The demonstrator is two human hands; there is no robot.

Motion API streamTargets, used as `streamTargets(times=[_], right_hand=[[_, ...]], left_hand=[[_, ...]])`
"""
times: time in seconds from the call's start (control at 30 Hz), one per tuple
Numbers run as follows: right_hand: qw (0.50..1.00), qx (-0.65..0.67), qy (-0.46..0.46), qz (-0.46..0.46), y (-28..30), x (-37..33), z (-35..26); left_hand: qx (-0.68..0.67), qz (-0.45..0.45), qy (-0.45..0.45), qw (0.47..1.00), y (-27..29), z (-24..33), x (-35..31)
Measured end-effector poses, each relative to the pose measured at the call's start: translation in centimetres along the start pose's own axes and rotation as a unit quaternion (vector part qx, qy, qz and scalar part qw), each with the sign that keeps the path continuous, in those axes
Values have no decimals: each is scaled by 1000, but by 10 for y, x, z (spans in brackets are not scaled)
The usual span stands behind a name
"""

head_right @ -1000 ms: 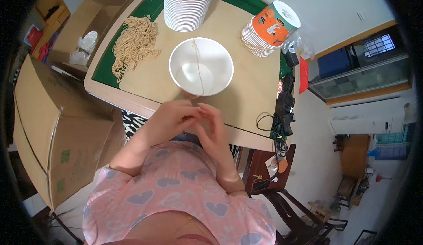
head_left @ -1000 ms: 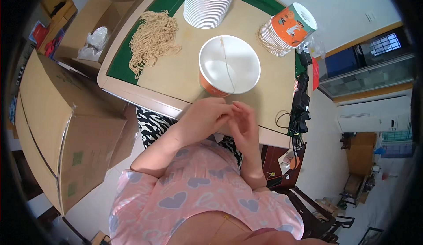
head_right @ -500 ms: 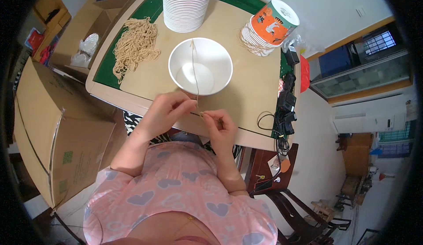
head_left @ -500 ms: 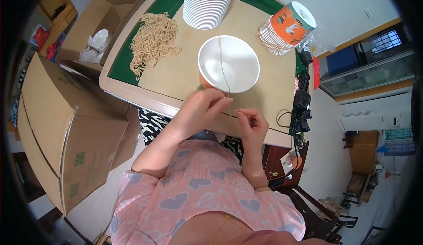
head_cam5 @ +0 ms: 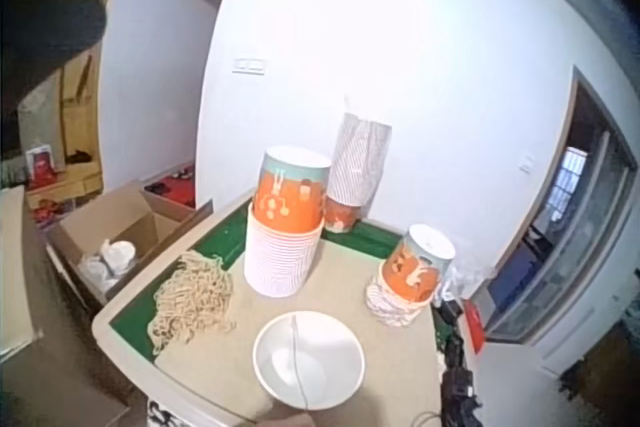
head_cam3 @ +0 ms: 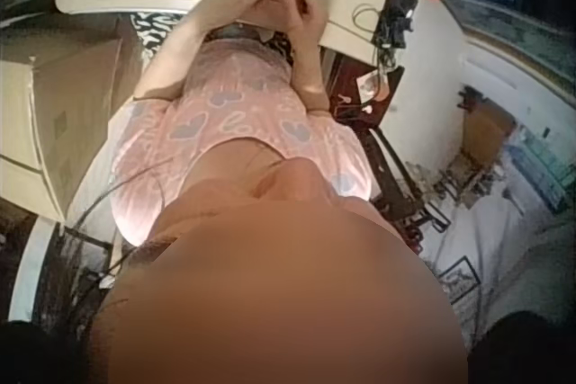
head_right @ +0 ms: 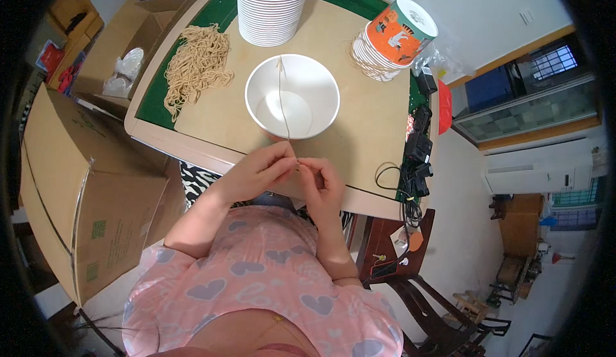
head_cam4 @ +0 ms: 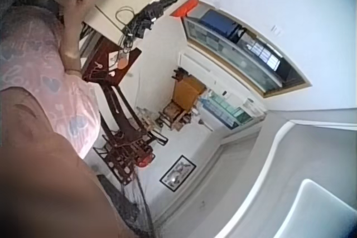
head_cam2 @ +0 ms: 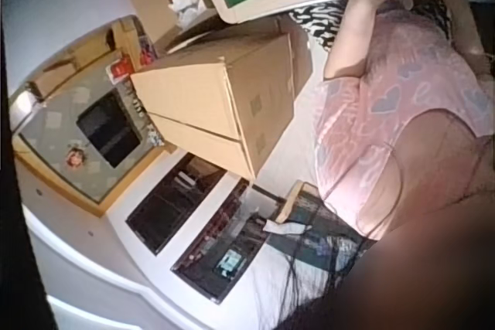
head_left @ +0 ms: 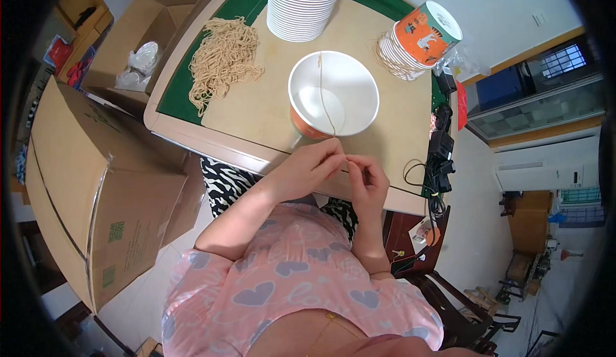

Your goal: The recorder is placing rubber bands around stacks of paper bowls.

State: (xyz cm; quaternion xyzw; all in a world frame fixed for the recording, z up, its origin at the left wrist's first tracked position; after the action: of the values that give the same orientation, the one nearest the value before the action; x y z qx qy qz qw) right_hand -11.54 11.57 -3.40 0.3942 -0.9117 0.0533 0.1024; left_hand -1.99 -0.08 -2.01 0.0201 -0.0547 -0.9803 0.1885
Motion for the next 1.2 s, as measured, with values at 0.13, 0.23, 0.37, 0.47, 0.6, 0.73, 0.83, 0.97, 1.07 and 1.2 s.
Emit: streamTargets(times=[0.13,0.23,0.37,0.47,0.6,0.73,0.83,0.97,1.07,1.2], right_hand=[[1000,15,-27,-1,0,1,2],[999,18,-30,-3,1,1,3],[999,11,-51,6,6,-1,9],[998,9,-66,10,6,-2,9],[997,-23,-72,6,6,-1,10],[997,-14,-62,53,11,12,31],[981,91,-139,103,14,25,50],[971,171,-150,70,10,33,58],[971,170,-154,65,9,35,59],[968,179,-167,55,12,37,64]], left_hand=[[103,62,-30,992,8,6,-3],[125,81,-38,988,10,13,-2],[123,88,-61,987,10,14,-3],[115,80,-46,989,10,15,-4],[152,101,-96,979,9,16,-2],[262,198,-238,914,12,37,11],[312,172,-226,907,21,29,36],[357,84,-136,920,19,1,61],[368,57,-90,924,19,-1,66],[381,41,-82,920,18,-1,67]])
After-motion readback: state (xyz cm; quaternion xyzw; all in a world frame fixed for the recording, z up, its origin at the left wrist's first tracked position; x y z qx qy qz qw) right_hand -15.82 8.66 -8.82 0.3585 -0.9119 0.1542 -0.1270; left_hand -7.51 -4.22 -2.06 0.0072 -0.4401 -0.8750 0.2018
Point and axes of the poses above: each hand's wrist, its own x-axis towards the middle knuckle, its own y-axis out of the back of the hand, z = x × y, the point moved 4 cm from there along x, towards the middle knuckle, and after that the axes turned 7 degrees about x, right-handed, at the moved point
